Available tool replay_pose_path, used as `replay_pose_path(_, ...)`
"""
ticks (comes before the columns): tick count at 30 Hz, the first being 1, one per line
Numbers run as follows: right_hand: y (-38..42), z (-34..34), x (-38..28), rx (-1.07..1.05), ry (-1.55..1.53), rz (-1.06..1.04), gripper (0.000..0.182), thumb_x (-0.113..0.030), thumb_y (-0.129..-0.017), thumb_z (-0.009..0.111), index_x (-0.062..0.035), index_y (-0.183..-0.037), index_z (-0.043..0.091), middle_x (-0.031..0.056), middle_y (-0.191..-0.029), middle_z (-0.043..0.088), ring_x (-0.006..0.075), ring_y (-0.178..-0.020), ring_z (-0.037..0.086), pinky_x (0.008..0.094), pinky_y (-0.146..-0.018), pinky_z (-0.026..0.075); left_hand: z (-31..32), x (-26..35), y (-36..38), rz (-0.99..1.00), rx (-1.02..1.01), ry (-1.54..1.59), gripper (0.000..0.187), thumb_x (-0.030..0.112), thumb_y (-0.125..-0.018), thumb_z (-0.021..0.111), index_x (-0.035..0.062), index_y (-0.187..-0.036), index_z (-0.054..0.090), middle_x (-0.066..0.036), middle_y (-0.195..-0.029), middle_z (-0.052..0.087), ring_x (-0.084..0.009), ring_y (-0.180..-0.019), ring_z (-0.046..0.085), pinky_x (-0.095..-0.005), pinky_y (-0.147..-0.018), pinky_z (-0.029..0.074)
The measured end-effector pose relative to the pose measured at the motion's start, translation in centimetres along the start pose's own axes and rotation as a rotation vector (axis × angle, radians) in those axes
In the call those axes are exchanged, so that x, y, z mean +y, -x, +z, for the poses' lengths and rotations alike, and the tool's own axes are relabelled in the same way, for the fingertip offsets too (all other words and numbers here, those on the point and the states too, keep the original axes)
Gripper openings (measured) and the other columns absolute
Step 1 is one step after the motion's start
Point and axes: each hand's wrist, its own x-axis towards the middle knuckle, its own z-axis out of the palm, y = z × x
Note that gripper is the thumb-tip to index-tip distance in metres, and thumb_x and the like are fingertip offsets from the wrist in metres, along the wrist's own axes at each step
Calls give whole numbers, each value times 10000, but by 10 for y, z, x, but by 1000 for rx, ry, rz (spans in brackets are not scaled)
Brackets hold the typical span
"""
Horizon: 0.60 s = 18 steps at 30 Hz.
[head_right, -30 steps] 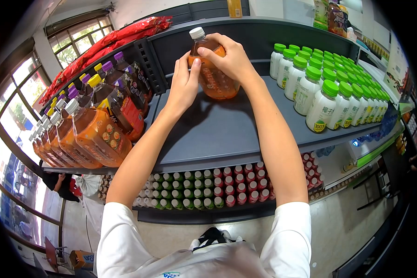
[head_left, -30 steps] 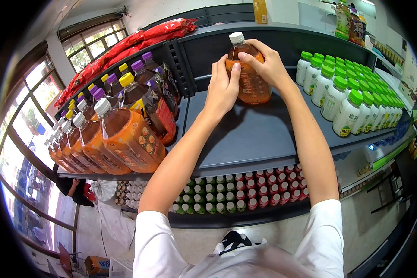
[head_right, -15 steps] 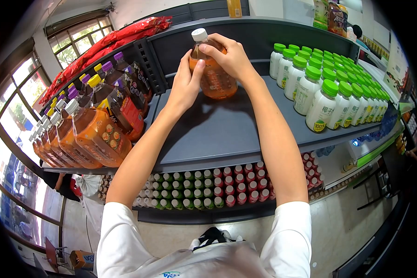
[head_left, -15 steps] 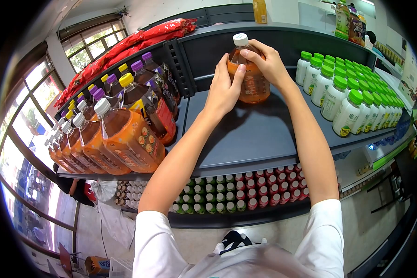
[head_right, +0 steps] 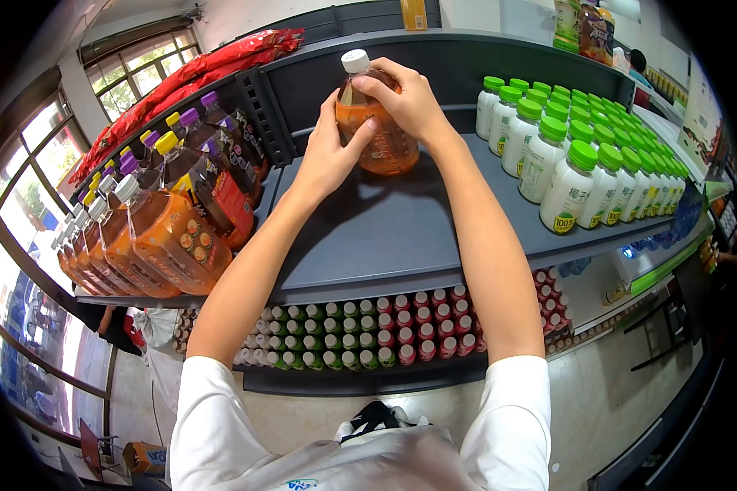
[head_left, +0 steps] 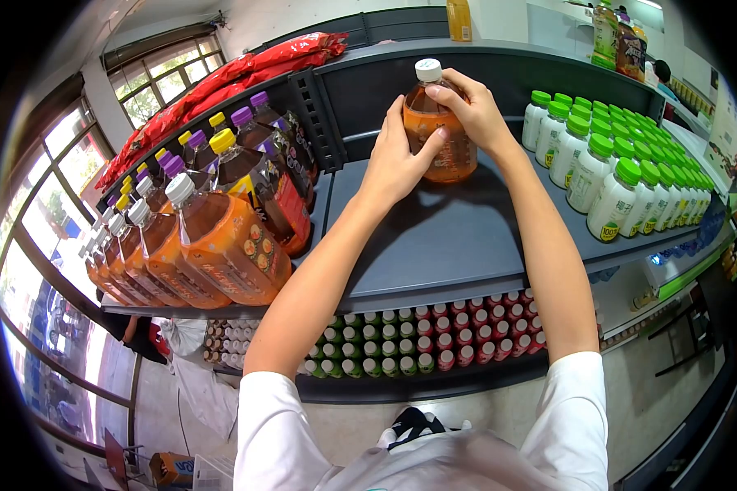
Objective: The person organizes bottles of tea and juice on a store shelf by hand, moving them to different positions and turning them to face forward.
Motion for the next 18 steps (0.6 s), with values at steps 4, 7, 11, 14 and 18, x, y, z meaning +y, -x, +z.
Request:
replay_pose_path(4, -2, -1, 5, -6, -7, 22, 485, -497, -938, 668, -54, -1128, 724, 105, -993, 758, 199, -937, 719, 331, -884, 543, 2, -1, 0, 35, 18, -23, 1025, 585, -938, 669, -142, -1537, 266, -368, -1518, 416, -456, -1434, 441, -464, -1186, 367)
replay_pose_path(7, -2, -1, 5, -6, -10, 39, 501, -511, -932, 668, -52, -1123, 727, 106, -1003, 760, 197, -949, 719, 328, -887, 540, 2, -2, 0, 40, 15, -29, 1005, 580, -954, 659, -146, -1532, 273, -367, -1514, 420, -452, -1439, 434, -461, -1191, 357)
replay_pose_path(11, 0, 0, 0, -3, -48, 74, 431, -423, -958, 670, -23, -1111, 716, 57, -944, 702, 139, -894, 633, 288, -839, 497, 1, 0, 1, 64, 16, -52, 972, 563, -977, 645, -149, -1527, 277, -366, -1509, 425, -447, -1431, 443, -455, -1185, 363)
replay_pose_path(14, -2, 1, -1, -9, -102, 98, 442, -417, -951, 685, -8, -1116, 713, 51, -933, 686, 130, -898, 617, 276, -845, 482, 2, -1, 1, 69, 28, -81, 953, 555, -987, 637, -144, -1527, 280, -358, -1504, 435, -440, -1426, 453, -452, -1178, 371)
replay_pose_path(18, -2, 2, 1, -8, -185, 115, 536, -484, -912, 722, -3, -1148, 709, 99, -988, 722, 174, -960, 674, 295, -902, 499, 2, -1, 1, 53, 39, -88, 917, 547, -996, 628, -121, -1530, 297, -345, -1491, 461, -436, -1401, 486, -451, -1156, 400)
